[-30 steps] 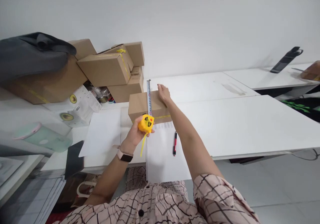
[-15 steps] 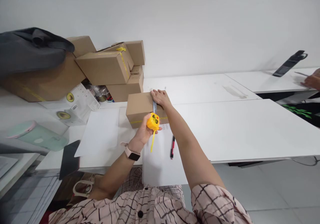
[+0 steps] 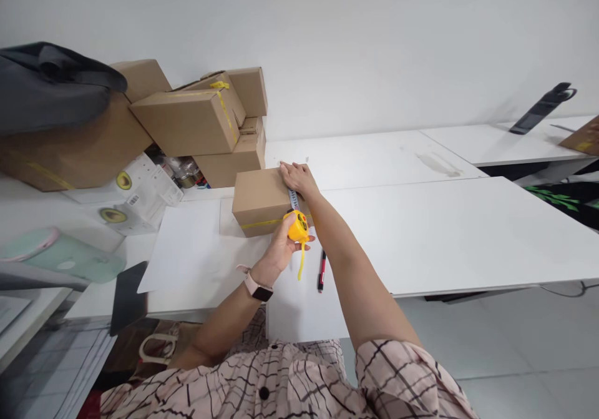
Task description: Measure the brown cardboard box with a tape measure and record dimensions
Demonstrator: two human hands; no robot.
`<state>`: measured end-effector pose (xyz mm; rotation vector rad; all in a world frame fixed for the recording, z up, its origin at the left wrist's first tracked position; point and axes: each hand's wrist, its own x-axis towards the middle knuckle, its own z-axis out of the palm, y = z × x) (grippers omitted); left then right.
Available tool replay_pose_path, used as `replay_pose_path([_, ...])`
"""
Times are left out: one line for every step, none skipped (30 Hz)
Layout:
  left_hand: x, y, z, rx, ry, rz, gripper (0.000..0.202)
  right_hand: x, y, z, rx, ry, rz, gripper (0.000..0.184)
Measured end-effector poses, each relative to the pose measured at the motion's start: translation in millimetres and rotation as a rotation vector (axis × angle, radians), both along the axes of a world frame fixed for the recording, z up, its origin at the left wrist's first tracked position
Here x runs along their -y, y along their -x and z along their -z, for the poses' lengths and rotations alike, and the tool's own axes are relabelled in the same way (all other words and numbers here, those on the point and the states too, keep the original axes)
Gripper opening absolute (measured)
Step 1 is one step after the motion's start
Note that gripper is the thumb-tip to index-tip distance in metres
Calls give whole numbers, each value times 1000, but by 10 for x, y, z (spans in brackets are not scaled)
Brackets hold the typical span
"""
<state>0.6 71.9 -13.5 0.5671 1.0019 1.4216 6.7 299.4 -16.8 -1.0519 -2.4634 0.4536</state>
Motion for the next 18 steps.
replay_pose_path([2, 7, -3, -2, -1, -4, 59, 22, 1, -21, -1, 11, 12, 66])
replay_pose_path([6, 15, -7, -3, 1, -9, 60, 44, 2, -41, 1, 22, 21, 66])
replay_pose_path([10, 23, -13, -2, 6, -11, 60, 62, 2, -59, 7, 29, 26, 67])
replay_pose_path([15, 30, -21, -3, 15, -16, 60, 76, 2, -73, 15, 33, 28, 67])
replay_pose_path([23, 37, -28, -6, 26, -22, 61, 86, 1, -83, 23, 33, 29, 68])
replay_pose_path([32, 43, -35, -12, 35, -27, 61, 91, -2, -87, 29, 30, 27, 68])
replay_pose_path([43, 47, -40, -20, 42, -33, 62, 93, -6, -87, 32, 25, 22, 68])
replay_pose_path([55, 50, -43, -28, 45, -39, 62, 92, -12, -83, 30, 20, 15, 68])
replay_pose_path([66, 50, -42, -36, 45, -44, 61, 91, -20, -78, 21, 17, 9, 67])
replay_pose_path([76, 49, -39, -43, 45, -47, 60, 92, -29, -72, 7, 17, 3, 67])
replay_pose_path([83, 46, -32, -47, 44, -47, 59, 95, -38, -67, -9, 18, 1, 66])
replay_pose_path([85, 41, -24, -48, 43, -48, 58, 101, -45, -64, -25, 23, 4, 66])
replay_pose_path([81, 34, -16, -48, 42, -48, 58, 109, -49, -64, -39, 30, 9, 66])
replay_pose_path([72, 27, -9, -47, 40, -47, 58, 118, -48, -67, -48, 39, 15, 68])
replay_pose_path([59, 21, -4, -47, 38, -47, 58, 128, -42, -74, -52, 51, 21, 69])
replay_pose_path([45, 17, -4, -49, 38, -48, 59, 135, -32, -85, -50, 66, 23, 69])
replay_pose_path([35, 17, -9, -55, 37, -51, 59, 139, -22, -102, -46, 81, 22, 70])
replay_pose_path([36, 25, -18, -63, 37, -52, 60, 141, -17, -124, -47, 92, 14, 71])
